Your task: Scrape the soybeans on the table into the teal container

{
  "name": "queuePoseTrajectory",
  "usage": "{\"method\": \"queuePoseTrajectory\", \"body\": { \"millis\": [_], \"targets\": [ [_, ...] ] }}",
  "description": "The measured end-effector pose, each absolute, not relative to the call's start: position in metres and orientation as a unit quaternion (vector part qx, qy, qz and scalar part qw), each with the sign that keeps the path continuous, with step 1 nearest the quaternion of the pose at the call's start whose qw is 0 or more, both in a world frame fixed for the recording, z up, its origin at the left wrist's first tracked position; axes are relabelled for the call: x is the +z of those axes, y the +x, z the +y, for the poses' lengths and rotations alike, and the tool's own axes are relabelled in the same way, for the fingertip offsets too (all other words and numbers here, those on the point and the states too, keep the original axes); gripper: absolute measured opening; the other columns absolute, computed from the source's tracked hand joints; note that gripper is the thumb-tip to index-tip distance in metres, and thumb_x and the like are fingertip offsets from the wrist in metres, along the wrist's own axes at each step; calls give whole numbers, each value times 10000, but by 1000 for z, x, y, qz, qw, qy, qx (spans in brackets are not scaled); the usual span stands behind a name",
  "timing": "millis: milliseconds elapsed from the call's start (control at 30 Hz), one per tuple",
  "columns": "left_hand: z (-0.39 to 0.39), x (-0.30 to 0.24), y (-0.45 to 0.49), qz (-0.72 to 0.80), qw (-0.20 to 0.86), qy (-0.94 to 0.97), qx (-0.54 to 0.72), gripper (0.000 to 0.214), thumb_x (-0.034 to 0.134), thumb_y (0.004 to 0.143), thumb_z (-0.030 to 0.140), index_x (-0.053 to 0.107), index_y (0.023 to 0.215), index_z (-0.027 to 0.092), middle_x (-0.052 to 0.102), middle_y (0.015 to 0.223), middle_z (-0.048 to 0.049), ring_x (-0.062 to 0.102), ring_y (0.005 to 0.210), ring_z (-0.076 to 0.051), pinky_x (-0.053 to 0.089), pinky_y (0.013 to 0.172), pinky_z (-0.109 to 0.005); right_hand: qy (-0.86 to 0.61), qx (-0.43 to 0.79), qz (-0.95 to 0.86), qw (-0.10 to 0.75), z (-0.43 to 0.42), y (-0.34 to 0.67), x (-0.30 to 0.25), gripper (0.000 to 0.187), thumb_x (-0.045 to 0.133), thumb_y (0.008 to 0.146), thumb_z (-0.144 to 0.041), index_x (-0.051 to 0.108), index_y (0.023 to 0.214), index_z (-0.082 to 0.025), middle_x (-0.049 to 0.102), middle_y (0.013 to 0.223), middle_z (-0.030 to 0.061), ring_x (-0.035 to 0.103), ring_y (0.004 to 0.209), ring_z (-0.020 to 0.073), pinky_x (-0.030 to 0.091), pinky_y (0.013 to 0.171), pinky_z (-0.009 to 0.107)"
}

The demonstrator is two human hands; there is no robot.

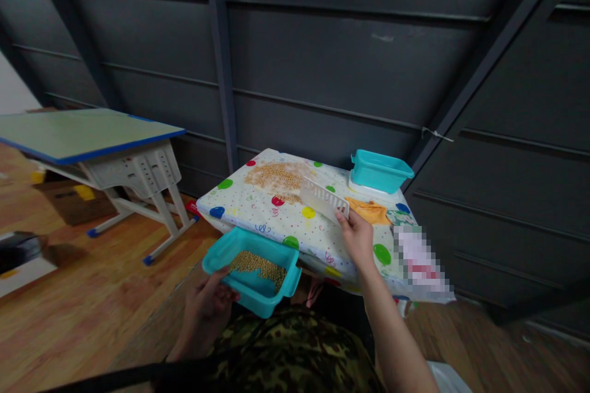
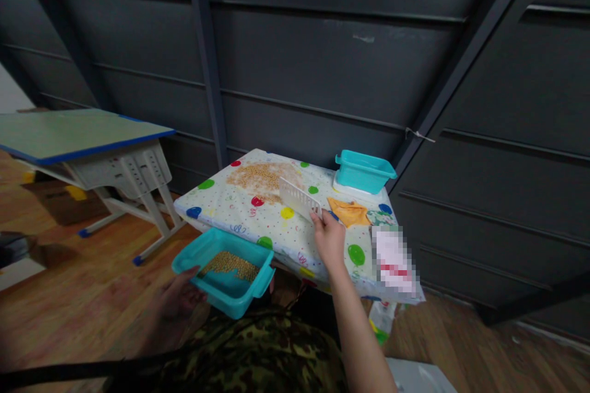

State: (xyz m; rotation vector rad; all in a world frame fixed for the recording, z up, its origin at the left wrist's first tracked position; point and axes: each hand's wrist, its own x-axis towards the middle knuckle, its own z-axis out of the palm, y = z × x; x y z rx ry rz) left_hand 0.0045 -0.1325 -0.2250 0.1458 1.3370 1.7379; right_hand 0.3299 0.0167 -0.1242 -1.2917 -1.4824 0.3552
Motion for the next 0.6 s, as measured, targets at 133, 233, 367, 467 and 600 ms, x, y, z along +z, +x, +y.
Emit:
{"method": "queuePoseTrajectory", "body": {
  "millis": [133, 233, 367, 467, 600],
  "targets": [
    [-137, -232, 6, 535, 443, 56, 717, 436, 1111, 580, 398, 718, 693, 249, 661, 533, 3, 626, 414, -197, 548, 434, -312, -538, 161, -633, 533, 16, 324, -124, 731, 657, 996, -983, 469, 693, -345, 513, 621, -16, 445, 680, 212, 335, 664, 357],
    [-140, -231, 7, 521, 452, 68, 720, 451, 1153, 536, 374, 768, 720, 229, 699, 562, 9, 655, 445, -188, 558, 448, -294, -532, 175, -639, 528, 17, 321, -125, 719, 652, 1001, -975, 510, 704, -337, 540, 635, -8, 470, 696, 220, 338, 669, 355],
    [-142, -226, 8, 512, 462, 74, 720, 559, 1218, 452, 407, 753, 713, 238, 684, 548, 35, 638, 444, -170, 559, 455, -284, -525, 185, -643, 525, 18, 316, -126, 677, 647, 1025, -924, 565, 724, -323, 584, 653, 10, 512, 719, 236, 362, 687, 359],
    [-142, -225, 7, 515, 477, 80, 707, 606, 1230, 457, 457, 721, 719, 257, 685, 549, 39, 668, 458, -189, 565, 464, -294, -522, 193, -649, 520, 16, 314, -126, 698, 656, 1022, -948, 589, 734, -315, 591, 657, 9, 516, 711, 234, 368, 686, 361],
    [-141, -222, 8, 529, 475, 83, 698, 609, 1218, 454, 462, 697, 713, 282, 665, 527, 46, 645, 433, -190, 581, 461, -320, -520, 194, -648, 523, 12, 314, -123, 735, 646, 1029, -985, 623, 752, -304, 610, 680, 9, 522, 709, 230, 387, 684, 360]
  ]
}}
